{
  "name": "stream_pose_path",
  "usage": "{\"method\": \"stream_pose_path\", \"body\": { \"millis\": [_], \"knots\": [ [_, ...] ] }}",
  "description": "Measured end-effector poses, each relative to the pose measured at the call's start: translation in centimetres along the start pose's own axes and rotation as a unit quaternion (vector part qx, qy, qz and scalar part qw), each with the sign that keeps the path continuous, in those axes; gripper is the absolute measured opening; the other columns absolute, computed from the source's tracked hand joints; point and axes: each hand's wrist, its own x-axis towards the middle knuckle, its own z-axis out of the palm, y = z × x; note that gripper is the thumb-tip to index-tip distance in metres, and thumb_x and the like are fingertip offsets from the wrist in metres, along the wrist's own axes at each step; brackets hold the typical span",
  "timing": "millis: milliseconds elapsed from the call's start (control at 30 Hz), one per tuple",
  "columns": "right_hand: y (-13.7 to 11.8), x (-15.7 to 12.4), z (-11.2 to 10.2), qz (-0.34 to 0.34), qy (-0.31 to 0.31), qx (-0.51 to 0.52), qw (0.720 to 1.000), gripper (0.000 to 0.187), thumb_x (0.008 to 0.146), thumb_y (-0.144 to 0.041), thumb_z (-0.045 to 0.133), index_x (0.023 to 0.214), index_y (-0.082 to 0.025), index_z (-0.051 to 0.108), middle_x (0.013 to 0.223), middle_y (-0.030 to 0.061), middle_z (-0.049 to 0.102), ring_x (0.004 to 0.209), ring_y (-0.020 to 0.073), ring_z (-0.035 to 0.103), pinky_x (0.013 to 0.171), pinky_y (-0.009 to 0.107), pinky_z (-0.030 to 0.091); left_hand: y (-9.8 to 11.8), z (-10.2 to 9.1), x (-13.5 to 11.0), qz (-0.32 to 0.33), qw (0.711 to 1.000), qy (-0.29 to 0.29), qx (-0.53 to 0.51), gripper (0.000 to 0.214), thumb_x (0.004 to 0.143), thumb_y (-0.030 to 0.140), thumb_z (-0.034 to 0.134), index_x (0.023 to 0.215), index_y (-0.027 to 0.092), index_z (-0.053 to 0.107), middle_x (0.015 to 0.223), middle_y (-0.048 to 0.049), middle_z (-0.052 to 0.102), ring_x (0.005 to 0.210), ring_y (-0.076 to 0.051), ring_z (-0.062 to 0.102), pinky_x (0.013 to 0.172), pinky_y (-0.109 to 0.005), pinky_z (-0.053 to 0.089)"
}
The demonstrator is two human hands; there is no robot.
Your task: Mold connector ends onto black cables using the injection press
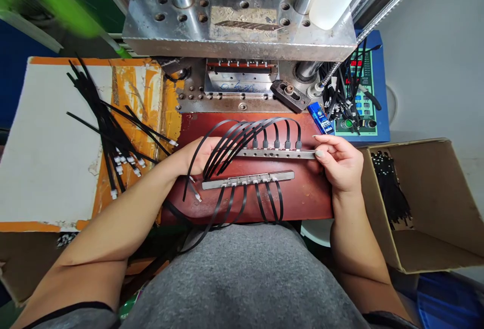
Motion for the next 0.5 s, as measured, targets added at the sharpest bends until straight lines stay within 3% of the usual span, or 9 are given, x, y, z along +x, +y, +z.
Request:
{"method": "stream_pose_path", "body": {
  "millis": [267,400,500],
  "knots": [
    [-0.2,0.0,0.1,-0.008,-0.001,0.026,1.000,0.030,0.085,-0.030,0.072,0.114,-0.023,0.068,0.065,-0.0032,0.056,0.048,0.0111,0.051,0.048,0.026,0.040,1.4,0.5,0.3,-0.140,0.982,0.046,-0.116,0.020,0.076,0.026,0.071,0.094,0.020,0.077,0.074,-0.0041,0.065,0.062,-0.012,0.060,0.054,-0.020,0.052],
    [-0.2,0.1,0.2,0.002,0.001,0.019,1.000,0.030,0.084,-0.030,0.072,0.113,-0.023,0.067,0.065,-0.0033,0.056,0.048,0.0111,0.050,0.047,0.026,0.039,1.5,0.6,0.3,-0.149,0.981,0.042,-0.118,0.019,0.074,0.025,0.069,0.091,0.020,0.077,0.070,-0.0034,0.063,0.059,-0.011,0.059,0.052,-0.020,0.050],
    [-0.1,0.2,0.1,0.014,0.010,-0.006,1.000,0.032,0.083,-0.034,0.073,0.112,-0.022,0.068,0.064,-0.0029,0.055,0.048,0.0116,0.048,0.045,0.027,0.039,1.5,0.6,0.3,-0.111,0.991,0.034,-0.060,0.020,0.077,0.026,0.065,0.092,0.019,0.076,0.072,-0.0046,0.063,0.060,-0.012,0.059,0.053,-0.022,0.051]
  ]
}}
